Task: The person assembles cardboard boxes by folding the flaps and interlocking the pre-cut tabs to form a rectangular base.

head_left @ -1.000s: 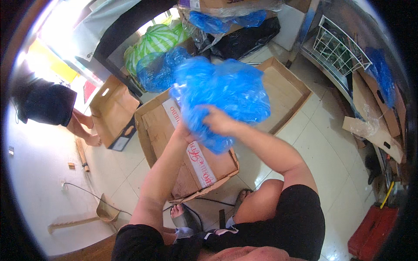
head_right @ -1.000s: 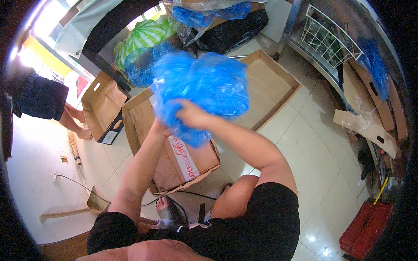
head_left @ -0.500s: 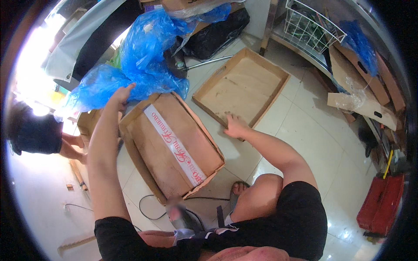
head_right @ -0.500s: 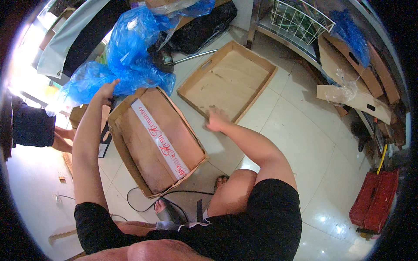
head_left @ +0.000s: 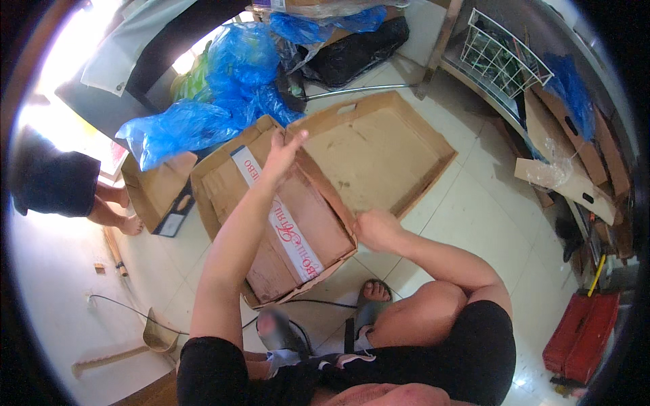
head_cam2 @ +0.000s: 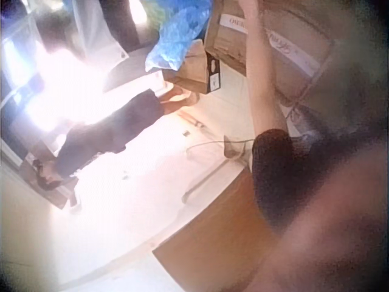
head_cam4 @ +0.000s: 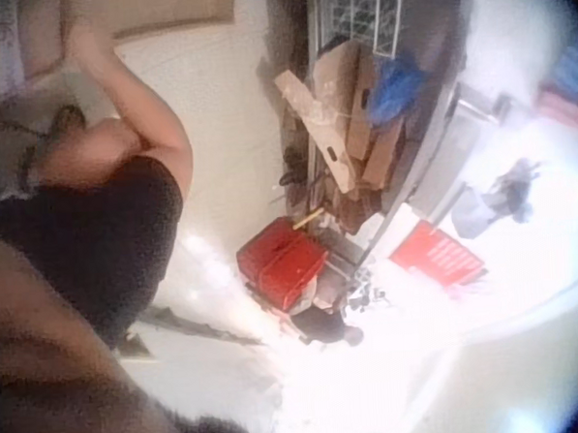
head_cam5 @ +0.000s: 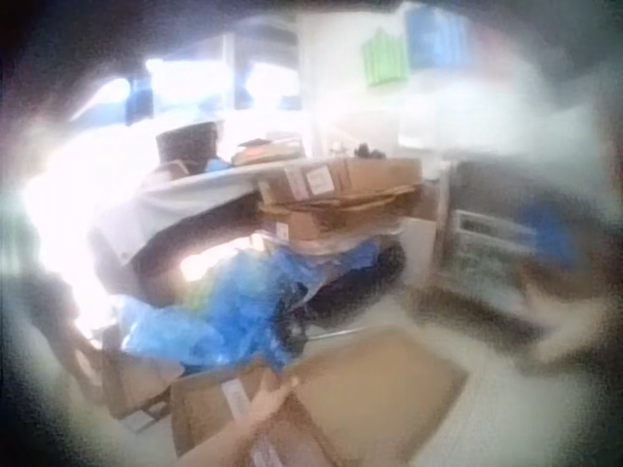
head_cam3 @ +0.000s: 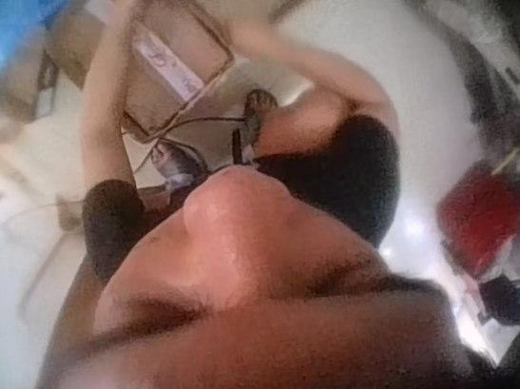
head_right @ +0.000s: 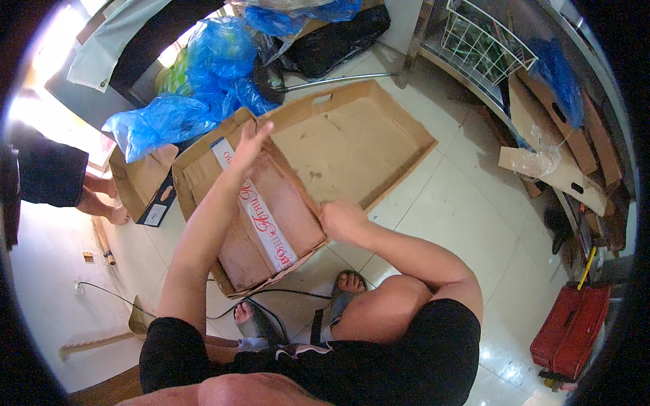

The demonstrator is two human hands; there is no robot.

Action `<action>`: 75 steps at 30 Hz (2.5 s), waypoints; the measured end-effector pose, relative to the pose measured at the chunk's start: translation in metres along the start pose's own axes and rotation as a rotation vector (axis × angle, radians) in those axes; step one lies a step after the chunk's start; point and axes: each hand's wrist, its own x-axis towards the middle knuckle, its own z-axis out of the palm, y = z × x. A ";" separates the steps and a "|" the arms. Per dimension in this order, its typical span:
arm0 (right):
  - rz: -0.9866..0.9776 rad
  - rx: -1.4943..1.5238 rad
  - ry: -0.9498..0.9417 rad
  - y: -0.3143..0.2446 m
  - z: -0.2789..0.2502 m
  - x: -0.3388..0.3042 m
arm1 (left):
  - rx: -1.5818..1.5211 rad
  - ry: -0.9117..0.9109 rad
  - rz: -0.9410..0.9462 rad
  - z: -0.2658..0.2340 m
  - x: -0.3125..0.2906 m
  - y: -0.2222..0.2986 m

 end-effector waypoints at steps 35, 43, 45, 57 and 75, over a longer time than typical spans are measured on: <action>-0.440 -0.183 0.118 -0.044 -0.045 0.079 | 0.290 -0.425 -0.018 -0.206 -0.055 -0.108; -0.466 -0.125 -0.010 -0.032 0.004 0.079 | 0.201 -0.443 0.032 -0.195 -0.065 -0.129; -0.466 -0.135 0.009 -0.038 -0.008 0.080 | 0.218 -0.440 0.175 -0.189 -0.074 -0.098; -0.635 0.120 -0.127 -0.023 -0.013 0.079 | 0.552 -0.222 0.168 -0.205 -0.056 -0.109; -0.201 0.174 0.010 -0.030 0.046 0.094 | 1.135 -0.644 0.904 -0.007 -0.157 -0.169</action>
